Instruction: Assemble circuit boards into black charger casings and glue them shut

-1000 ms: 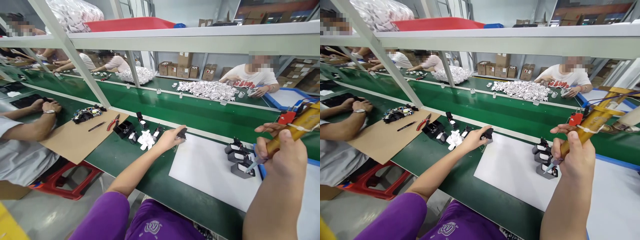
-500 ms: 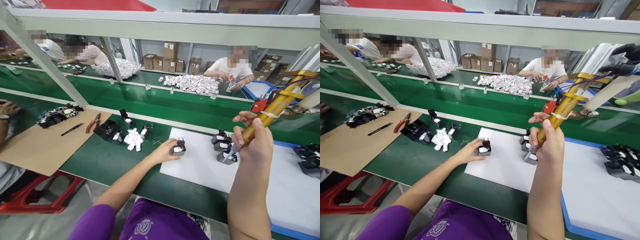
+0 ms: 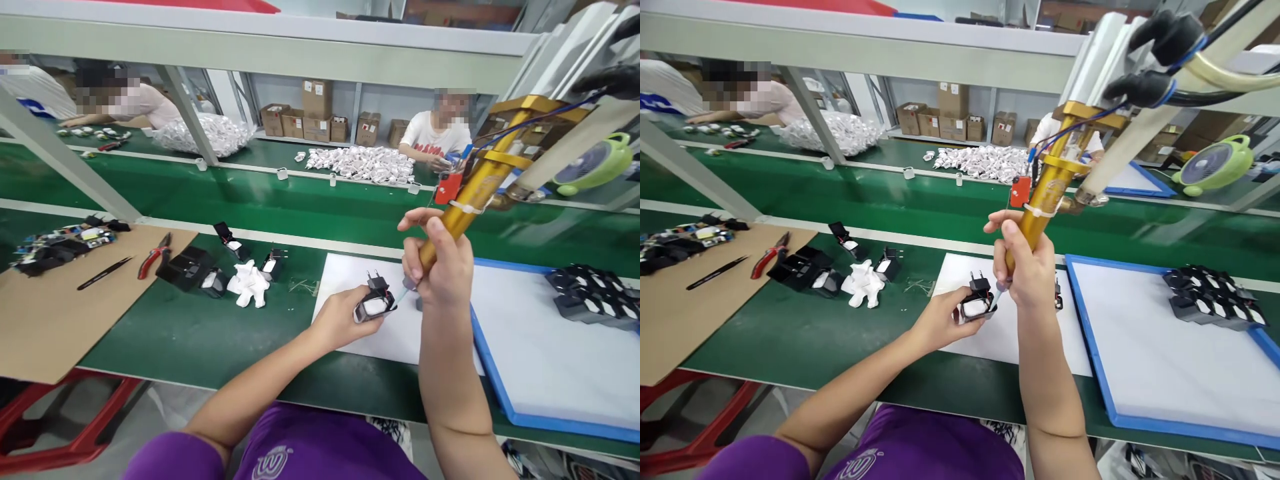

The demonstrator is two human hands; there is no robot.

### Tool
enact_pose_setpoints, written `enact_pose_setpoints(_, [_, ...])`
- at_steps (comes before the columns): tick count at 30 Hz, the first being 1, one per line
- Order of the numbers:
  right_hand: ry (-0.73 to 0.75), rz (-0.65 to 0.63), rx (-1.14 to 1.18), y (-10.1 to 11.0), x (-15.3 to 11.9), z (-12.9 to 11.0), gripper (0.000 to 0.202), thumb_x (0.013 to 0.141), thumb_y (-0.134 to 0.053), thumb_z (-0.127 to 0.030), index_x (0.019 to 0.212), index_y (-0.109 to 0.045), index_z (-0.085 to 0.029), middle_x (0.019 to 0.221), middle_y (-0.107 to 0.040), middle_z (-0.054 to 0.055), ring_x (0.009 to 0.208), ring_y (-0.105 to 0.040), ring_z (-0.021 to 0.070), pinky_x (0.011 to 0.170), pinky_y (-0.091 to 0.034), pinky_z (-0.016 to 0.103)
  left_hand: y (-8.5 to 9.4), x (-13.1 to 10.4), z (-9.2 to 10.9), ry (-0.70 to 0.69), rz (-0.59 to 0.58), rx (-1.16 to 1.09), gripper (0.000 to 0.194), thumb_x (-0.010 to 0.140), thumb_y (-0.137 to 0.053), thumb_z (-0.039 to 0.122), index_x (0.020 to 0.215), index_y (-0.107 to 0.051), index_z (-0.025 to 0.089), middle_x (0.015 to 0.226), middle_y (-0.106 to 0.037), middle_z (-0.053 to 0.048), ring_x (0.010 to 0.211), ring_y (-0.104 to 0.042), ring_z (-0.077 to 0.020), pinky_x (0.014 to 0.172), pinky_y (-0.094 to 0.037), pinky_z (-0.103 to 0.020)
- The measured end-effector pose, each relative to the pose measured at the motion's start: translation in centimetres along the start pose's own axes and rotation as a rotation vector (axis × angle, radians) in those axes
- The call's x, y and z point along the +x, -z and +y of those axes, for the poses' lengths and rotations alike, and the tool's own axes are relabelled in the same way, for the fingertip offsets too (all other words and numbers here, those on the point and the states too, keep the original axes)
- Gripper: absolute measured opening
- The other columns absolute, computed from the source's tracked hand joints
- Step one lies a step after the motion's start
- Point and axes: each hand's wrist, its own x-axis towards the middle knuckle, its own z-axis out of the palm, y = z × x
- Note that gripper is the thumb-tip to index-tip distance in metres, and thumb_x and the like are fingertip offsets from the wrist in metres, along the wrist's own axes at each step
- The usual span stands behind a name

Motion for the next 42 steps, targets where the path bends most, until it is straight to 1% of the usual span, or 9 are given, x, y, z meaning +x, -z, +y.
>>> enact_pose_setpoints(10, [0.002, 0.041, 0.002, 0.1, 0.1, 0.0, 0.034, 0.086, -0.065, -0.047, 0.071, -0.053, -0.019, 0.074, -0.059, -0.005, 0.029, -0.037, 0.0002, 0.023, -0.025, 0.014, 0.1, -0.6, 1.2, -0.094, 0.116, -0.004, 0.037, 0.074, -0.068, 0.032, 0.108, -0.065, 0.018, 0.086, -0.072, -0.002, 0.066, -0.063, -0.0141, 0.063, -0.05, -0.021])
enact_pose_setpoints(15, [0.035, 0.017, -0.029, 0.2, 0.1, 0.0, 0.028, 0.086, -0.065, -0.047, 0.085, -0.062, -0.019, 0.082, -0.063, -0.002, 0.03, -0.041, 0.0008, 0.023, -0.026, 0.016, -0.2, -0.6, 1.2, -0.047, 0.11, 0.006, 0.038, 0.074, -0.068, 0.033, 0.107, -0.065, 0.017, 0.086, -0.072, -0.003, 0.064, -0.063, -0.0145, 0.063, -0.051, -0.022])
enact_pose_setpoints(19, [0.038, 0.016, -0.018, 0.1, 0.1, 0.2, 0.028, 0.086, -0.064, -0.047, 0.091, -0.064, -0.019, 0.084, -0.064, -0.002, 0.031, -0.041, 0.0005, 0.024, -0.025, 0.016, -0.7, -0.5, 1.1, 0.069, 0.034, -0.046, 0.044, 0.075, -0.066, 0.031, 0.116, -0.063, 0.018, 0.083, -0.073, -0.002, 0.056, -0.062, -0.0129, 0.062, -0.052, -0.024])
enact_pose_setpoints(23, [0.041, 0.033, -0.005, -0.3, 0.2, 0.4, 0.028, 0.086, -0.064, -0.047, 0.089, -0.065, -0.019, 0.084, -0.064, -0.002, 0.031, -0.042, 0.0004, 0.024, -0.025, 0.016, -1.6, -0.2, 1.4, 0.086, 0.002, -0.092, 0.042, 0.076, -0.066, 0.03, 0.116, -0.061, 0.019, 0.083, -0.074, -0.002, 0.066, -0.068, -0.0164, 0.07, -0.055, -0.026])
enact_pose_setpoints(26, [0.042, 0.037, -0.001, -0.7, 0.2, 0.3, 0.028, 0.087, -0.063, -0.047, 0.088, -0.065, -0.019, 0.085, -0.064, -0.002, 0.031, -0.041, 0.0003, 0.025, -0.025, 0.016, -2.3, 0.1, 1.8, 0.05, 0.027, -0.105, 0.034, 0.077, -0.067, 0.032, 0.108, -0.062, 0.02, 0.082, -0.073, -0.001, 0.07, -0.07, -0.0177, 0.071, -0.055, -0.026])
enact_pose_setpoints(31, [0.014, 0.02, 0.004, -0.8, 0.0, 0.0, 0.036, 0.086, -0.063, -0.051, 0.072, -0.056, -0.018, 0.077, -0.061, -0.003, 0.03, -0.037, 0.0001, 0.025, -0.025, 0.016, -3.0, 0.5, 2.2, 0.009, 0.083, -0.128, 0.026, 0.079, -0.067, 0.034, 0.101, -0.061, 0.022, 0.084, -0.072, 0.0, 0.074, -0.07, -0.0173, 0.072, -0.054, -0.025])
enact_pose_setpoints(34, [0.018, 0.023, -0.005, -0.8, 0.0, 0.1, 0.038, 0.086, -0.063, -0.055, 0.075, -0.055, -0.019, 0.079, -0.061, -0.003, 0.031, -0.037, 0.0004, 0.025, -0.025, 0.016, -3.2, 0.5, 2.2, 0.002, 0.093, -0.136, 0.025, 0.079, -0.067, 0.033, 0.1, -0.059, 0.022, 0.085, -0.072, 0.0, 0.075, -0.07, -0.0172, 0.072, -0.054, -0.025])
enact_pose_setpoints(39, [0.076, 0.006, 0.022, -0.1, 0.1, 0.5, 0.035, 0.088, -0.059, -0.055, 0.092, -0.061, -0.02, 0.088, -0.062, -0.002, 0.033, -0.041, 0.0007, 0.026, -0.024, 0.017, -3.5, 0.8, 1.4, 0.046, 0.043, -0.171, 0.033, 0.078, -0.067, 0.033, 0.107, -0.055, 0.022, 0.095, -0.072, -0.002, 0.082, -0.071, -0.019, 0.078, -0.055, -0.028])
enact_pose_setpoints(42, [0.071, 0.013, -0.012, 1.6, 0.0, 0.4, 0.036, 0.088, -0.058, -0.056, 0.096, -0.06, -0.02, 0.092, -0.061, -0.002, 0.033, -0.041, 0.0008, 0.025, -0.024, 0.018, -3.7, 1.3, 0.2, 0.082, -0.064, -0.166, 0.04, 0.079, -0.066, 0.031, 0.115, -0.05, 0.024, 0.11, -0.071, -0.004, 0.091, -0.07, -0.0211, 0.084, -0.055, -0.032])
